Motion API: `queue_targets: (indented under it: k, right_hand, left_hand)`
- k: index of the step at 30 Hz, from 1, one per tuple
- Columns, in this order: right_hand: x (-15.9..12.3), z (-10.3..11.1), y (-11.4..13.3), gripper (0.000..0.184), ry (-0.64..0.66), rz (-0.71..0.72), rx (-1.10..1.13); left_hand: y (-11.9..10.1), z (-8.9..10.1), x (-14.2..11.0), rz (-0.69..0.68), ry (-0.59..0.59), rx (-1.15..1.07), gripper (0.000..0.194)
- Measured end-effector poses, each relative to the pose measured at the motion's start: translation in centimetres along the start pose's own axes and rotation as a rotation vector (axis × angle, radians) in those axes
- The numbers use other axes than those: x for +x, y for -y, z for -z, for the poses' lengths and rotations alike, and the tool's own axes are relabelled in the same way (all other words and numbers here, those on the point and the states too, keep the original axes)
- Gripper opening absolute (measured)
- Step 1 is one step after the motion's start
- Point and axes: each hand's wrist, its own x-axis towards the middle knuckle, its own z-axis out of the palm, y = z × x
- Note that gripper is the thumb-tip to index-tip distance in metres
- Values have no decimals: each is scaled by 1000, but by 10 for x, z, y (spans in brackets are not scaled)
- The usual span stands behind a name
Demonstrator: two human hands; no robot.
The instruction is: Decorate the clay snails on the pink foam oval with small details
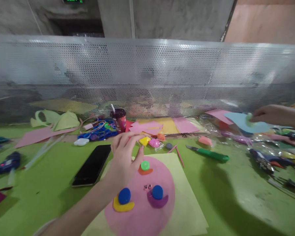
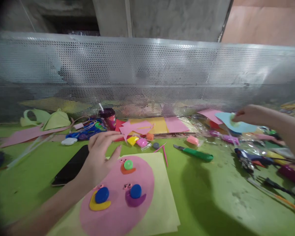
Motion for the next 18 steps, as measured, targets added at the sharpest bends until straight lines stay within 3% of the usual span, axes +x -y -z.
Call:
queue_targets:
  k: [2, 4, 9, 13, 18]
  right_hand:
    - [-17, 0, 32, 19, 212, 67, 61]
    - [-40, -5, 66, 25, 365, 188, 173]
    - [-84, -15, 137, 25, 550, 398, 477]
    - [-104, -32, 167, 29, 495, 563, 565]
    - [-140, -73, 197, 22, 187, 937, 351]
  left_hand:
    - [-5, -1, -3, -18, 82, -78, 21]
    - [-10, -1, -6, -26, 135, -121, 19]
    - [-18, 4, -7, -29, 136, -170, 18]
    - [-22, 8, -3, 74, 184, -347, 15]
    - [-30, 12, -3, 404, 473, -752, 22]
